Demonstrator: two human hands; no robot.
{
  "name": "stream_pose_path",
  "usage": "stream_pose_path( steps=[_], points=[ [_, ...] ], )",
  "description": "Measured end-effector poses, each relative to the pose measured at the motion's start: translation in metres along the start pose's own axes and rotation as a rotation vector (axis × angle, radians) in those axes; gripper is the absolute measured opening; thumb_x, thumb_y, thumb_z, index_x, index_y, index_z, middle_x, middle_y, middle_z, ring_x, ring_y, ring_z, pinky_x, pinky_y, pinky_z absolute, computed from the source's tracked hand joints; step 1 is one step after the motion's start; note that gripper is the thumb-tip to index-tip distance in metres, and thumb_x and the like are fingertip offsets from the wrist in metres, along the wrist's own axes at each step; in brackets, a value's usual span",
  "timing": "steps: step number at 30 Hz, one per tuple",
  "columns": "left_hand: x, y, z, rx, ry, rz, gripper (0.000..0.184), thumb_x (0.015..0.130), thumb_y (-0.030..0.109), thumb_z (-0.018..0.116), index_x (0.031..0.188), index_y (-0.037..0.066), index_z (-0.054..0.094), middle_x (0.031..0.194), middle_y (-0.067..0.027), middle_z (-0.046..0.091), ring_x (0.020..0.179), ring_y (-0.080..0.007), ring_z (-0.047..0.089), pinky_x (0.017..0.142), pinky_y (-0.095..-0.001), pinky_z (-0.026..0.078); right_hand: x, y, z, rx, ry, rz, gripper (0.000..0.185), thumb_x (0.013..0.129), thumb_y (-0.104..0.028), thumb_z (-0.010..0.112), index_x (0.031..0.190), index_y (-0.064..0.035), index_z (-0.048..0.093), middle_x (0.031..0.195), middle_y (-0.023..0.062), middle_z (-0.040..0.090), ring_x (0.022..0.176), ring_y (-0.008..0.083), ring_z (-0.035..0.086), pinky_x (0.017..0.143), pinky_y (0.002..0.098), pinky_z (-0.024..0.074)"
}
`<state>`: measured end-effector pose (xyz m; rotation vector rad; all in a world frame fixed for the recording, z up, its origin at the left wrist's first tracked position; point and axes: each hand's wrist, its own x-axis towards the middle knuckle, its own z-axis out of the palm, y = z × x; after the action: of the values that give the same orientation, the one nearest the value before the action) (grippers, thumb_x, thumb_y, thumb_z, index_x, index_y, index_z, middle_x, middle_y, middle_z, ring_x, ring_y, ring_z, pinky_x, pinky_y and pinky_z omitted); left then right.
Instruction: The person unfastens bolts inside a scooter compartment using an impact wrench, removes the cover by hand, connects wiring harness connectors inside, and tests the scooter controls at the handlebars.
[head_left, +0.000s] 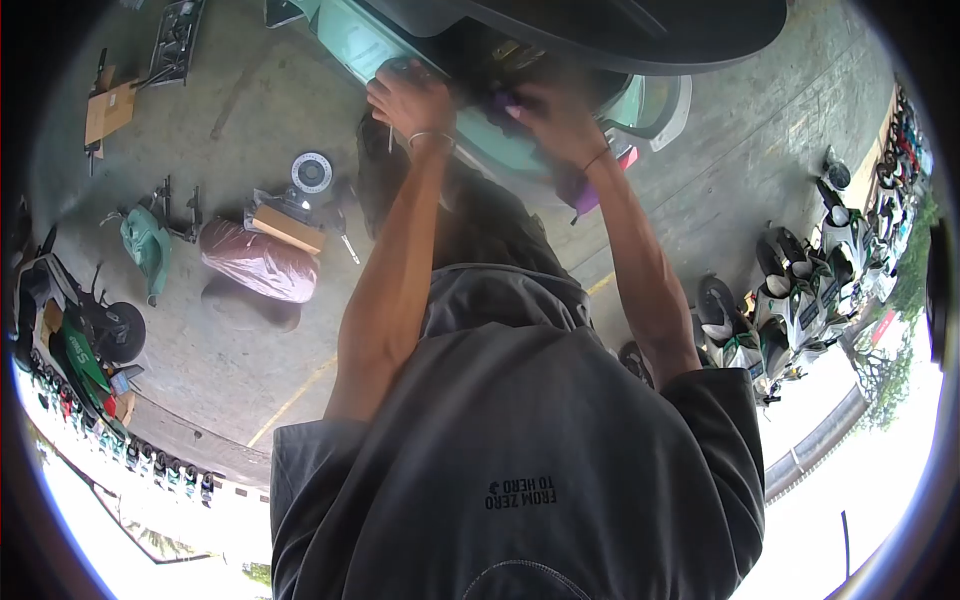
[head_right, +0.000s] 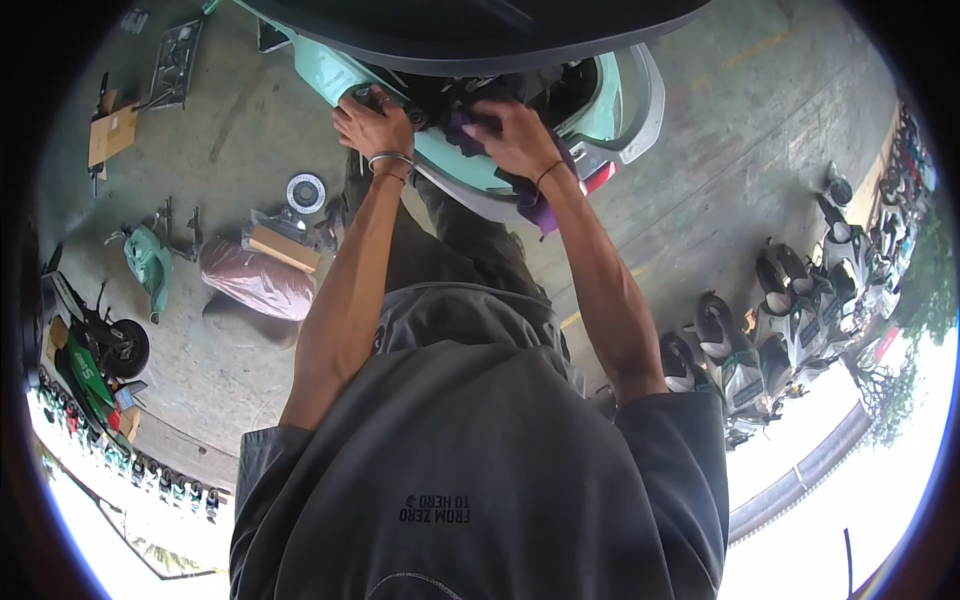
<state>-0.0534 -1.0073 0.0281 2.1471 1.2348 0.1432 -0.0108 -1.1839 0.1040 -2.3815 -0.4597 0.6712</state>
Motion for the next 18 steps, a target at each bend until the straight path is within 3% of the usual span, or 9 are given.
stream_pose_path(
  steps=[2,4,8,10,11,13,14,16,18],
  points=[
    [-0.002,0.000,-0.002,0.009,-0.017,0.000,0.044,0.087,0.032,0.057,0.114,-0.001,0.046,0.117,-0.0234,0.048,0.118,-0.0421,0.044,0.100,-0.0561,0.032,0.012,0.029,-0.030,0.579,0.164,0.273,0.026,0.083,-0.016,0.070,0.104,-0.0008,0.069,0.105,0.0223,0.067,0.098,0.0387,0.064,0.088,0.0423,0.0509],
    [0.001,0.000,-0.001,0.018,-0.022,-0.006,0.044,0.087,0.031,0.057,0.115,-0.001,0.046,0.117,-0.0236,0.048,0.118,-0.0423,0.044,0.100,-0.0565,0.031,0.021,0.050,-0.063,0.123,0.483,0.244,0.026,0.082,-0.016,0.070,0.103,-0.0005,0.069,0.103,0.0217,0.067,0.095,0.0406,0.063,0.083,0.0442,0.0516],
    [-0.001,-0.002,-0.001,-0.012,-0.032,0.003,0.045,0.087,0.030,0.058,0.116,-0.002,0.046,0.119,-0.0247,0.048,0.119,-0.0430,0.043,0.101,-0.0574,0.031,0.043,0.064,-0.030,-0.223,0.597,0.025,0.025,0.080,-0.015,0.068,0.102,-0.0027,0.068,0.095,0.0210,0.065,0.096,0.0409,0.061,0.084,0.0457,0.0506],
    [-0.003,-0.001,-0.001,-0.029,-0.015,0.002,0.045,0.087,0.030,0.058,0.117,-0.002,0.046,0.120,-0.0251,0.048,0.120,-0.0432,0.043,0.101,-0.0574,0.031,0.042,0.053,-0.001,-0.475,0.712,-0.042,0.025,0.081,-0.018,0.069,0.101,-0.0026,0.068,0.101,0.0219,0.066,0.100,0.0413,0.061,0.090,0.0453,0.0492],
    [-0.003,0.000,-0.002,-0.020,-0.019,0.005,0.046,0.087,0.030,0.058,0.117,-0.002,0.046,0.120,-0.0253,0.048,0.120,-0.0433,0.043,0.101,-0.0575,0.031,0.039,0.048,-0.003,-0.476,0.707,-0.051,0.025,0.081,-0.018,0.069,0.101,-0.0026,0.068,0.101,0.0219,0.066,0.100,0.0413,0.061,0.090,0.0453,0.0492],
    [-0.001,0.001,-0.001,-0.009,-0.008,0.004,0.047,0.087,0.031,0.058,0.118,-0.002,0.047,0.119,-0.0247,0.049,0.119,-0.0429,0.043,0.100,-0.0569,0.031,0.030,0.033,-0.007,-0.051,0.463,0.087,0.026,0.082,-0.019,0.068,0.102,-0.0030,0.068,0.106,0.0232,0.066,0.104,0.0422,0.060,0.095,0.0446,0.0473],
    [-0.001,0.001,-0.001,-0.008,-0.008,-0.001,0.047,0.087,0.031,0.058,0.118,-0.002,0.047,0.119,-0.0247,0.049,0.119,-0.0429,0.043,0.100,-0.0569,0.031,0.023,0.034,-0.010,-0.052,0.458,0.086,0.026,0.082,-0.019,0.068,0.102,-0.0030,0.068,0.106,0.0232,0.066,0.104,0.0422,0.060,0.095,0.0446,0.0473],
    [-0.002,0.000,0.000,-0.004,0.017,0.030,0.046,0.087,0.032,0.059,0.117,-0.002,0.048,0.116,-0.0234,0.049,0.117,-0.0419,0.044,0.099,-0.0559,0.031,0.007,0.045,-0.018,-0.090,-0.010,0.214,0.026,0.082,-0.019,0.067,0.104,-0.0043,0.068,0.110,0.0225,0.066,0.106,0.0423,0.060,0.096,0.0442,0.0469],
    [-0.001,-0.002,0.002,-0.007,0.049,0.031,0.045,0.087,0.032,0.059,0.116,-0.001,0.049,0.113,-0.0225,0.050,0.116,-0.0413,0.044,0.098,-0.0548,0.032,0.008,0.045,-0.016,-0.084,0.004,0.115,0.027,0.080,-0.015,0.067,0.104,-0.0039,0.068,0.108,0.0213,0.066,0.102,0.0425,0.061,0.093,0.0450,0.0483]
  ],
)
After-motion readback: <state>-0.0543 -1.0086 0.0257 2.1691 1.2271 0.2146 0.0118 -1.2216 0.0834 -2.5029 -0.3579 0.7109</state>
